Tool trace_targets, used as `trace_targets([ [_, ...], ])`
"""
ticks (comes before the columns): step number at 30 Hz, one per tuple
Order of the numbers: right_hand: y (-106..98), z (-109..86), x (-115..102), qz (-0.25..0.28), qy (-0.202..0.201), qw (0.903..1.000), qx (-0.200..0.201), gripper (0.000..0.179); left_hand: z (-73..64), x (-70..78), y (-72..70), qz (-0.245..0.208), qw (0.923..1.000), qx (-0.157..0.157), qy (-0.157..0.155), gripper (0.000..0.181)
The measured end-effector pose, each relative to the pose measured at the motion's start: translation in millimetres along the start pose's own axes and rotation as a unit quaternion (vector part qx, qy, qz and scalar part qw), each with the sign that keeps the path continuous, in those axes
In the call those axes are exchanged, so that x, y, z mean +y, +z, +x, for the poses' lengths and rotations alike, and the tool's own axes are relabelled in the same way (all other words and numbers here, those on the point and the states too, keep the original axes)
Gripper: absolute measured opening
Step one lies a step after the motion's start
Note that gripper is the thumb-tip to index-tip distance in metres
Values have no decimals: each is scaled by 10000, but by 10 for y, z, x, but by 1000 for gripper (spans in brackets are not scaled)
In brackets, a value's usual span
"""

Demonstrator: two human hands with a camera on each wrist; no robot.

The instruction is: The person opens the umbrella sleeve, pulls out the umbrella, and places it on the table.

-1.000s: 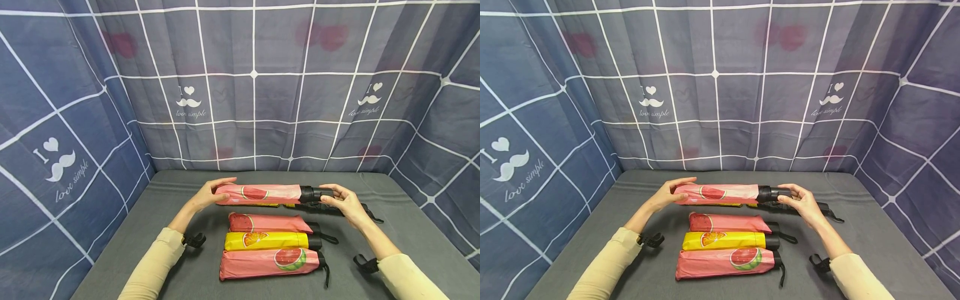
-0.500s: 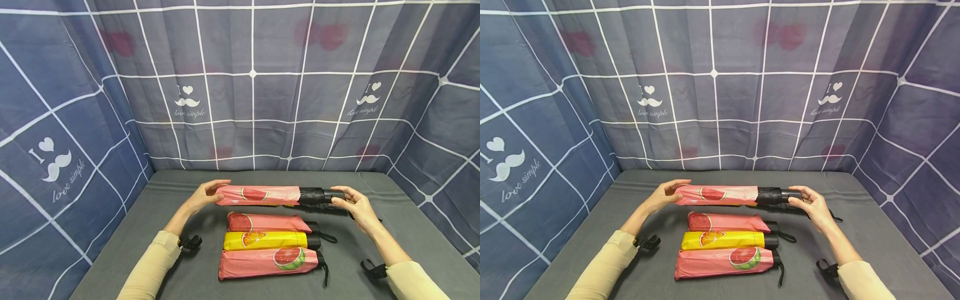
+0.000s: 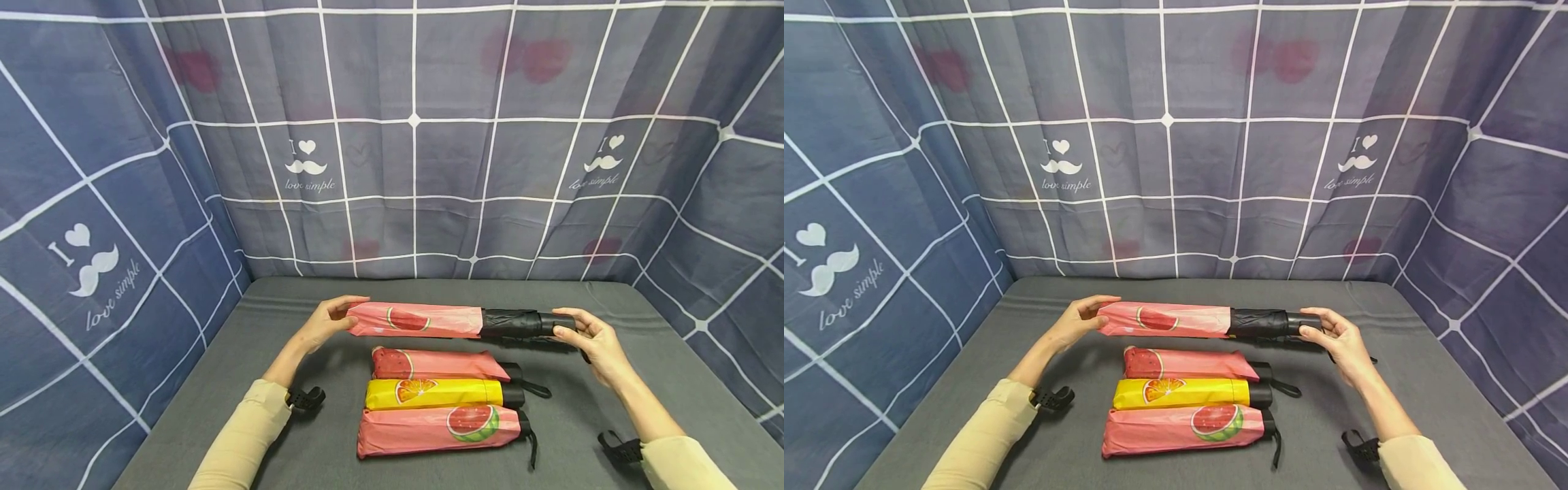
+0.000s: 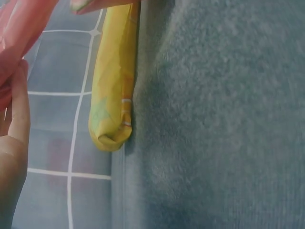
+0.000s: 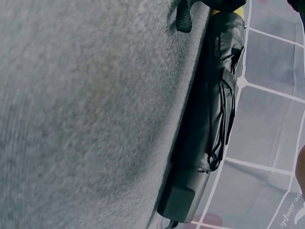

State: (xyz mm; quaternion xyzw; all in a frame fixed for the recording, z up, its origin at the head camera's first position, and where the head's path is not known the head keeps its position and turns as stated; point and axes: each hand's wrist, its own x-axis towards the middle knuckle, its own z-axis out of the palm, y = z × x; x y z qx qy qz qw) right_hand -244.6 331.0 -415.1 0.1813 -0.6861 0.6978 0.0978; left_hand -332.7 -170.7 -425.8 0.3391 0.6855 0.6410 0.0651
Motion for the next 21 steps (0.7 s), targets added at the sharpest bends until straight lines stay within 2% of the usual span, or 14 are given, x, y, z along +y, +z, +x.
trace_targets([
  [6, -60, -49, -25, 29, 5, 9999, 133, 34, -50, -13, -56, 6, 9996, 227, -180, 40],
  [14, -225, -138, 12, -83, 35, 9997, 211, 33, -91, -84, -93, -120, 9998, 124, 54, 36],
  [15, -252, -147, 28, -116, 17, 9997, 204, 33, -94, -94, -92, -162, 9998, 135, 28, 36],
  [17, -358, -151, 133, 170, -157, 9997, 17, 36, -102, -113, -92, -237, 9996, 130, -11, 38],
  [21, -439, -185, 166, 333, -162, 9993, -101, 37, -103, -133, -82, -400, 9988, 100, -261, 42],
])
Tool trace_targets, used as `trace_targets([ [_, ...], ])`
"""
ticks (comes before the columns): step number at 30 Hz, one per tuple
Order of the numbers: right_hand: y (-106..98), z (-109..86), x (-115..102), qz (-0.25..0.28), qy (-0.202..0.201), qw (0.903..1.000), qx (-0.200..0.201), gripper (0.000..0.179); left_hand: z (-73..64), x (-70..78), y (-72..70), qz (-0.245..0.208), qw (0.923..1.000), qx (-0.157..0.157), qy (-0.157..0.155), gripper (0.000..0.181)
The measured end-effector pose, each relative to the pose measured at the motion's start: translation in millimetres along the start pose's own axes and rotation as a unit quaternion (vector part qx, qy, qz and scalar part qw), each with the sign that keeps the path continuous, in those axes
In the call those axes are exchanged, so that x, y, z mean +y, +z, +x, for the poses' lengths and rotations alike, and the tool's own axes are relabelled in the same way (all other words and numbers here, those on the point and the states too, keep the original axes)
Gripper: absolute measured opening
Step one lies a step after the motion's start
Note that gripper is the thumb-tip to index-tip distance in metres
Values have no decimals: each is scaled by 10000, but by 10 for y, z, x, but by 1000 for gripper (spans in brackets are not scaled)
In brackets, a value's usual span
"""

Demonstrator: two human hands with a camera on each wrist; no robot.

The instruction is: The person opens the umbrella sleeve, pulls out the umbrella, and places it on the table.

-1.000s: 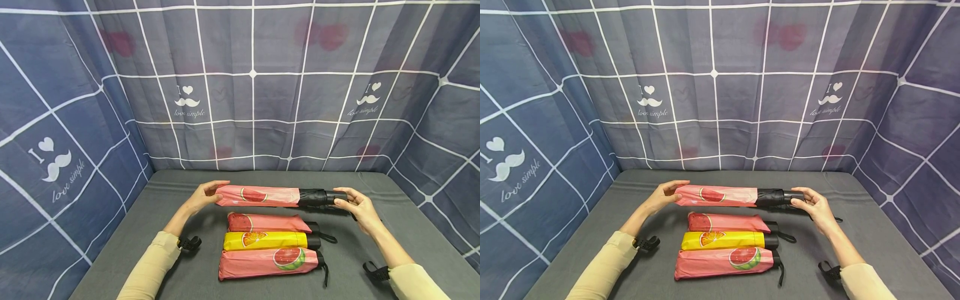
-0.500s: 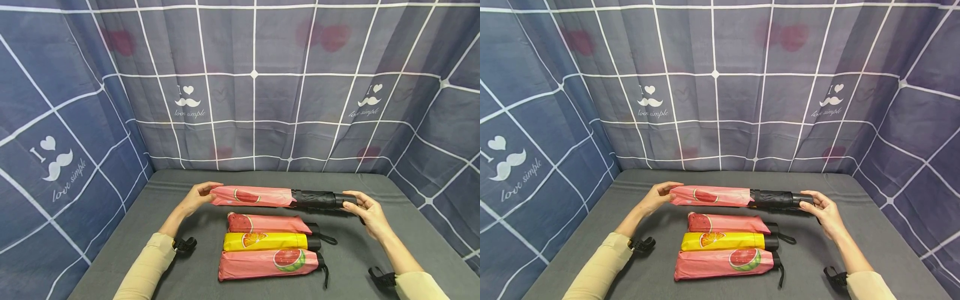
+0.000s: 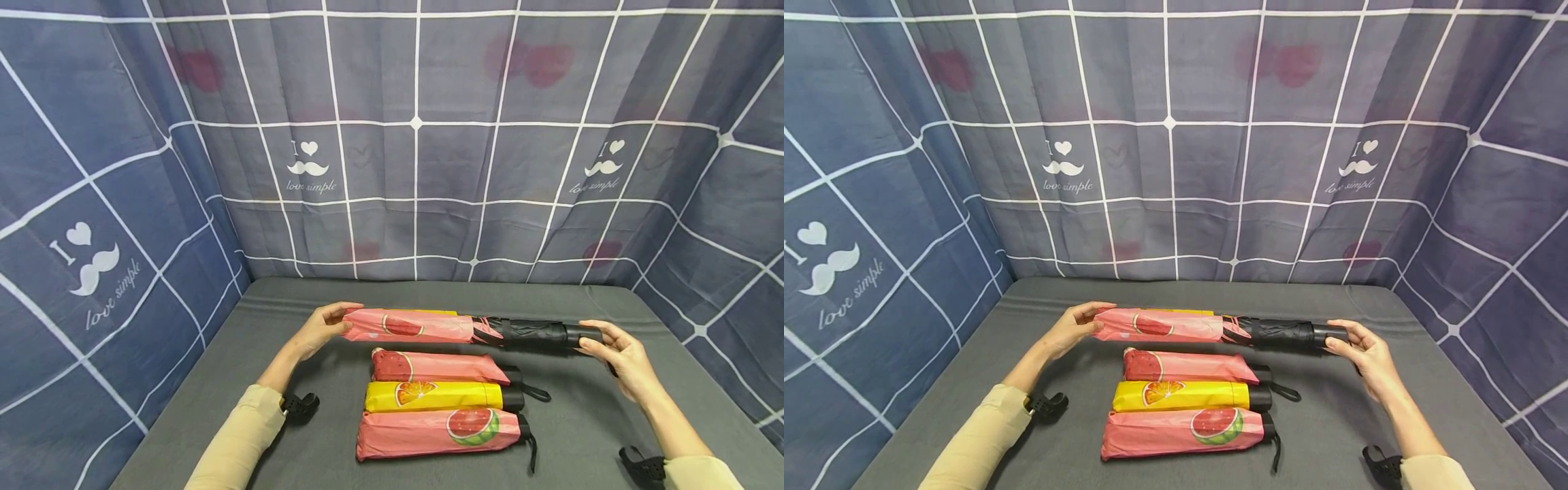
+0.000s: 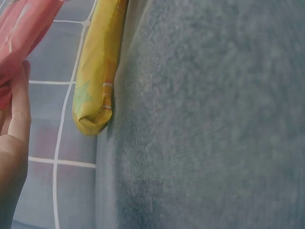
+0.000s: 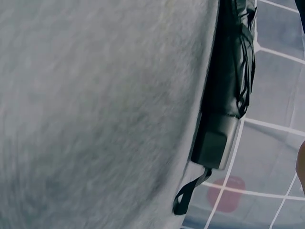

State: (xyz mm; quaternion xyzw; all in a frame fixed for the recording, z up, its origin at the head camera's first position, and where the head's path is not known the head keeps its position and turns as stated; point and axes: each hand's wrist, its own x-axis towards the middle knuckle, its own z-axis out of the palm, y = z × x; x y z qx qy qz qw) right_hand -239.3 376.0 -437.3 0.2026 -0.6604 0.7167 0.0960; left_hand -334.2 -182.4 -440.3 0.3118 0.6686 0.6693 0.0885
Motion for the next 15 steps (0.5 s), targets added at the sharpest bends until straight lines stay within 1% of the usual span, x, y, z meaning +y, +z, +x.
trace_targets([
  [1, -12, -11, -4, 68, 12, 10000, -13, 37, 2, -5, 4, -6, 10000, -21, -47, 43],
  [3, 28, -40, -83, -133, 180, 9996, 161, 35, 6, -13, 9, 14, 9999, -41, -116, 44],
  [4, 20, -48, -88, -87, 202, 9996, 180, 35, 7, -17, 9, 40, 9999, -28, -138, 44],
  [10, -39, -85, -86, -79, 357, 9990, 265, 42, -32, -61, -17, 286, 9990, 66, -338, 43],
  [15, -86, -108, -66, -312, 565, 9974, 314, 39, -65, -85, -39, 484, 9977, 70, -469, 42],
])
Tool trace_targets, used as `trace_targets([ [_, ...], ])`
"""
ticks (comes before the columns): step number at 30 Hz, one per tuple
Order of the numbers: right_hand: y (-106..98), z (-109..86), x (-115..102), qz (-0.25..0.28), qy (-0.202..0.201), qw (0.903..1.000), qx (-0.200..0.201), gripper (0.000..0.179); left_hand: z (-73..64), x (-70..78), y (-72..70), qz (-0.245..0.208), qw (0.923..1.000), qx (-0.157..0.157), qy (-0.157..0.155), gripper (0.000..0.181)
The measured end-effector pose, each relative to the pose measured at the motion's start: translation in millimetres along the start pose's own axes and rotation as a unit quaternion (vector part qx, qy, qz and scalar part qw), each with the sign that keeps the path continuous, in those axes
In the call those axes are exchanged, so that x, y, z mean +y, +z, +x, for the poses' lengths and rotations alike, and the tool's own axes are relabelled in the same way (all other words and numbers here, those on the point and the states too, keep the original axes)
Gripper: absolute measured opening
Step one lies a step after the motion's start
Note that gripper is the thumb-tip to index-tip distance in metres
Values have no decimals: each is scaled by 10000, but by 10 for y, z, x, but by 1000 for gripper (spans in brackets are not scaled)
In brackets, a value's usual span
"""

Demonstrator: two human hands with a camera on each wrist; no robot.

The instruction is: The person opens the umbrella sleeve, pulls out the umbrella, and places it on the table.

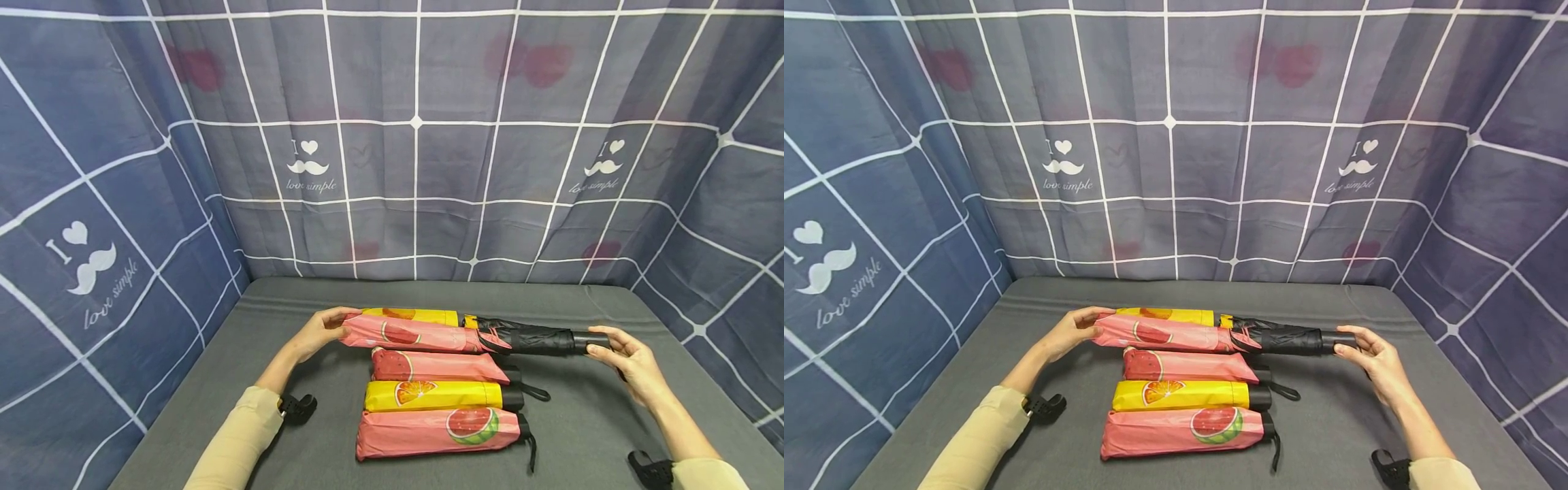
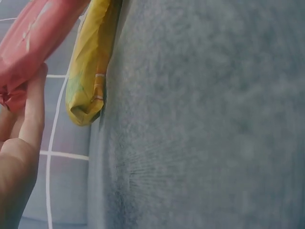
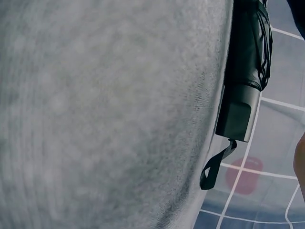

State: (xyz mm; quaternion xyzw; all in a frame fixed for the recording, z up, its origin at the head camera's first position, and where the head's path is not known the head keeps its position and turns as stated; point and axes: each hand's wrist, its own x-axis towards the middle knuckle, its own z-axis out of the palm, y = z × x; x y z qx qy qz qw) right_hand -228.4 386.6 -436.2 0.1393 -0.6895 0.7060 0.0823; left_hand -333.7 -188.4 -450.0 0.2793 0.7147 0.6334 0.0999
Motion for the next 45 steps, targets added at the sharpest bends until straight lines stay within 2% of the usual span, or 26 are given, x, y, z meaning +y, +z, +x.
trace_targets([
  [6, -68, -13, 56, -454, 164, 9988, 101, 35, -32, -10, -27, 139, 9999, 59, -71, 44],
  [11, -96, -13, 71, -590, 164, 9981, -29, 36, -52, 3, -39, 399, 9989, 83, -245, 44],
  [14, -122, -11, 77, -988, 212, 9947, -174, 37, -53, -13, -43, 533, 9983, 21, -241, 44],
  [16, -142, -6, 82, -1414, 285, 9892, -275, 38, -57, -25, -44, 606, 9980, -33, -163, 44],
  [19, -167, 6, 94, -2213, 450, 9735, -371, 42, -64, -43, -54, 673, 9977, -85, -81, 44],
  [22, -196, 23, 124, -2697, 552, 9603, -457, 45, -67, -47, -63, 779, 9969, -116, -23, 43],
  [24, -214, 29, 151, -2854, 515, 9555, -537, 44, -72, -58, -69, 818, 9965, -137, 33, 42],
  [28, -249, 23, 198, -2911, 382, 9534, -696, 41, -77, -89, -79, 839, 9961, -197, 194, 42],
  [33, -293, 5, 215, -3057, 341, 9490, -685, 39, -75, -114, -88, 908, 9948, -218, 412, 40],
  [42, -332, -2, 209, -3879, 300, 9194, -578, 37, -78, -81, -90, 883, 9953, -229, 329, 42],
  [45, -349, -7, 222, -3995, 319, 9147, -529, 37, -86, -27, -88, 782, 9960, -324, 297, 43],
])
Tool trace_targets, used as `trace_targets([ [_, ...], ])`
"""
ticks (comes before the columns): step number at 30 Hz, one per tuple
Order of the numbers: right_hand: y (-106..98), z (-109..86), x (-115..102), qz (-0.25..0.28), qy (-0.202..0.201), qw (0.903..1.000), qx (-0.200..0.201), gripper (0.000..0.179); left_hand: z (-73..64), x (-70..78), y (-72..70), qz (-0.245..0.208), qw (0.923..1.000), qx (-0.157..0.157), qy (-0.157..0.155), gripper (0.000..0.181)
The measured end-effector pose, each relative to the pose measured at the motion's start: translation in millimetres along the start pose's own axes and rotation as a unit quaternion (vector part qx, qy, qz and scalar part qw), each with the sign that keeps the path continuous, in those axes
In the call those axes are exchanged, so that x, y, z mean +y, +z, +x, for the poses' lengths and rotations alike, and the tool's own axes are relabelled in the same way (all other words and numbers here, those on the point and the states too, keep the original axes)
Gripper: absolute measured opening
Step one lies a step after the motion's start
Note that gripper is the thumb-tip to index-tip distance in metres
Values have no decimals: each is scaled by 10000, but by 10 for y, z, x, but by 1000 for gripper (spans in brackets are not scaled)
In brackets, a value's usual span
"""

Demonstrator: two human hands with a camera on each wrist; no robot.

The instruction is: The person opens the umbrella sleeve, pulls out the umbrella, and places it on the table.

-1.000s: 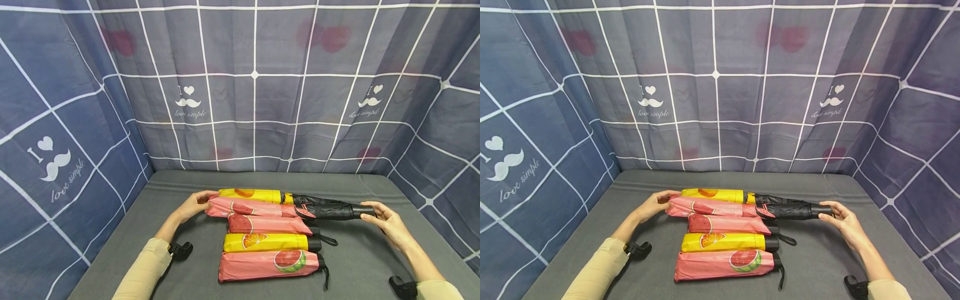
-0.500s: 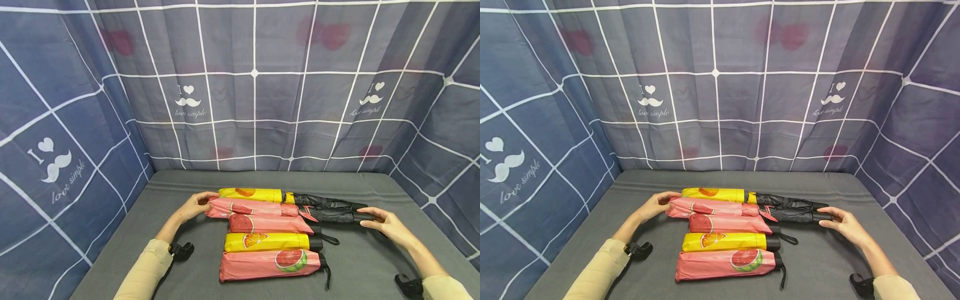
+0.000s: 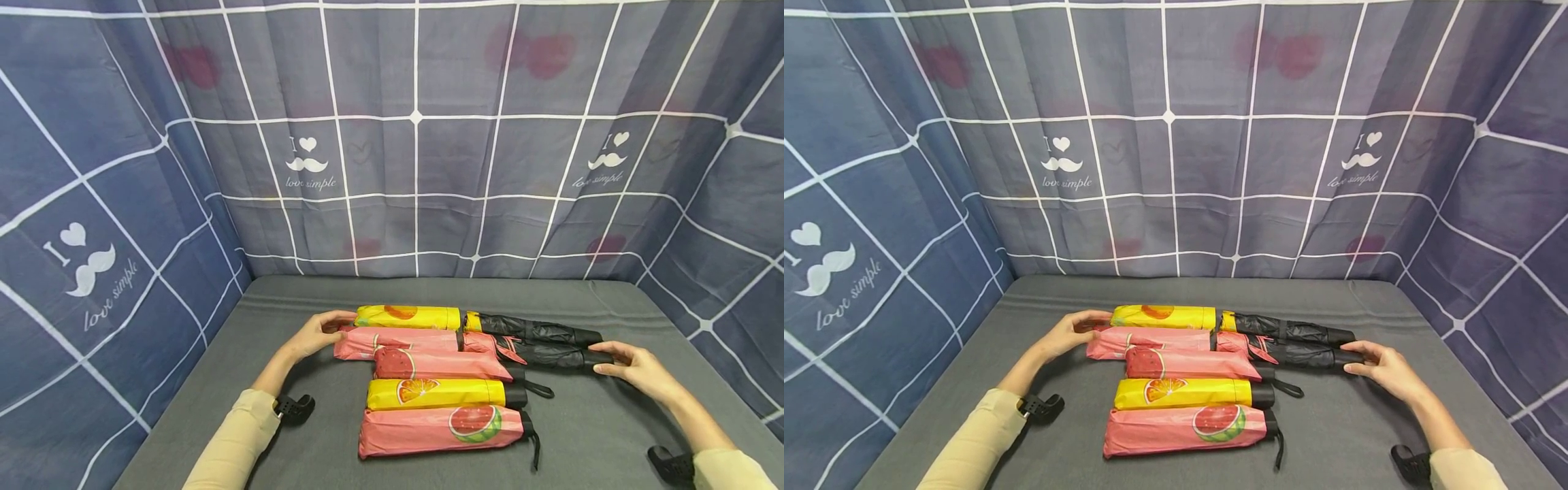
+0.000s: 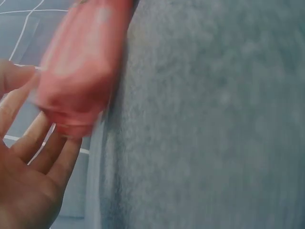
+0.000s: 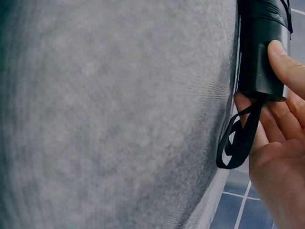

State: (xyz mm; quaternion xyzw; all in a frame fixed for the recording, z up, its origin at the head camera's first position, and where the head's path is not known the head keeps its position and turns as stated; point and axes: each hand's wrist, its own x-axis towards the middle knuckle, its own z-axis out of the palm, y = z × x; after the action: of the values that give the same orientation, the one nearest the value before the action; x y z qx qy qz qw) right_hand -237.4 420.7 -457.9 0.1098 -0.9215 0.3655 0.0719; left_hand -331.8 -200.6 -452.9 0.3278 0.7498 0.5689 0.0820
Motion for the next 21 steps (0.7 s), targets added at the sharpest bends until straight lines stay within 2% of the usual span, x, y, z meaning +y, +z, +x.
trace_targets([
  [4, -8, -5, 15, -151, 78, 9998, -42, 38, -4, 204, 23, 204, 9998, 41, 55, 43],
  [6, -12, -1, 7, -273, 112, 9995, -72, 40, 16, 305, 55, 477, 9984, 191, 248, 42],
  [9, -19, 11, -10, -495, 154, 9986, -99, 41, 71, 371, 133, 831, 9932, 500, 638, 42],
  [12, -29, 15, -22, -669, 183, 9975, -129, 42, 133, 403, 258, 961, 9891, 501, 1000, 44],
  [14, -35, 13, -24, -715, 169, 9972, -137, 43, 154, 456, 367, 1140, 9873, 269, 1074, 43],
  [16, -36, 9, -26, -697, 178, 9973, -144, 44, 164, 489, 478, 1320, 9851, -134, 1098, 44],
  [21, -47, -5, -33, -490, 244, 9983, -212, 46, 177, 479, 688, 1679, 9763, -1051, 876, 46],
])
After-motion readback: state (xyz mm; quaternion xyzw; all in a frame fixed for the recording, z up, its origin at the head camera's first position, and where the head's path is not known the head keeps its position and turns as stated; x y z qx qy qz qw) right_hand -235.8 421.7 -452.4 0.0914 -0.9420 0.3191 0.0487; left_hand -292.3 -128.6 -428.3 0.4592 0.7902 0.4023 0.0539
